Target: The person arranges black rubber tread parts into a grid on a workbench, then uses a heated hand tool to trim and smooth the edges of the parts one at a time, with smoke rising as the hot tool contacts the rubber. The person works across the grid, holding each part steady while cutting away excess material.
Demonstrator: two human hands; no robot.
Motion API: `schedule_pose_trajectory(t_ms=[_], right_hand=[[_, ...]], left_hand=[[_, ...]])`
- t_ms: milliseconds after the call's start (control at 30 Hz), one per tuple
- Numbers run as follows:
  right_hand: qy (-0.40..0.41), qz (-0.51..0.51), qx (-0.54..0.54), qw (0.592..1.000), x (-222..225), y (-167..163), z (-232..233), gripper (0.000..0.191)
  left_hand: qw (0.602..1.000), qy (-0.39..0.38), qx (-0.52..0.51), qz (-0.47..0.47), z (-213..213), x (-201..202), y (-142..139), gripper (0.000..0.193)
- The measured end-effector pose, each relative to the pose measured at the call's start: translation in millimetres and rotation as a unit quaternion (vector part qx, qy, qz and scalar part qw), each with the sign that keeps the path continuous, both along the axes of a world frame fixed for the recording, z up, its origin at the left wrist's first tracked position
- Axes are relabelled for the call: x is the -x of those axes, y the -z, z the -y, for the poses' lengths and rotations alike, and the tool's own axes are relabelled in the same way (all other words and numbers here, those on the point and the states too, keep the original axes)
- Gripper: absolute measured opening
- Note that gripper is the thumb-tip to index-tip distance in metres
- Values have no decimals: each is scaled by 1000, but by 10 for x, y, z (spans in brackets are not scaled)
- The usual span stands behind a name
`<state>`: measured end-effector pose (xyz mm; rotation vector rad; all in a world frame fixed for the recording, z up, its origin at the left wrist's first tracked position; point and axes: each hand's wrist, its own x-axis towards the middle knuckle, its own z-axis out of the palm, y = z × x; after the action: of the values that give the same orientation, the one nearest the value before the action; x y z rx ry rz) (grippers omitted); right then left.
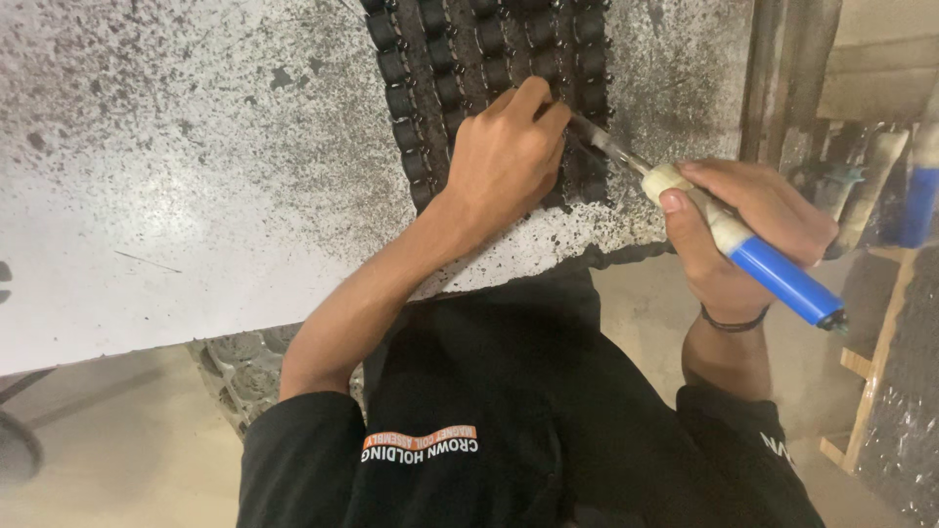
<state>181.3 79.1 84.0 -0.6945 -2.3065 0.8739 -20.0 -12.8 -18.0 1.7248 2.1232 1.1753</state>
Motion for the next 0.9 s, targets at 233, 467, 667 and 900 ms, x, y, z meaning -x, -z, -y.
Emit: schedule_pose_trajectory(t_ms=[233,467,667,900], right_hand=[[10,-37,15,999,-85,2,-206,25],[71,-108,83,988,-402,384,63,27],[82,-92,73,990,-450,405,93,27],[42,-18,30,998,-346,189,121,25]], left_hand=[[996,-59,-64,14,113,104,-338,13],[999,-34,-8,0,406,6,-317,21],[1000,-25,2,-7,335,-131,-119,23],[1000,-1,19,19,260,-165,-94,18]])
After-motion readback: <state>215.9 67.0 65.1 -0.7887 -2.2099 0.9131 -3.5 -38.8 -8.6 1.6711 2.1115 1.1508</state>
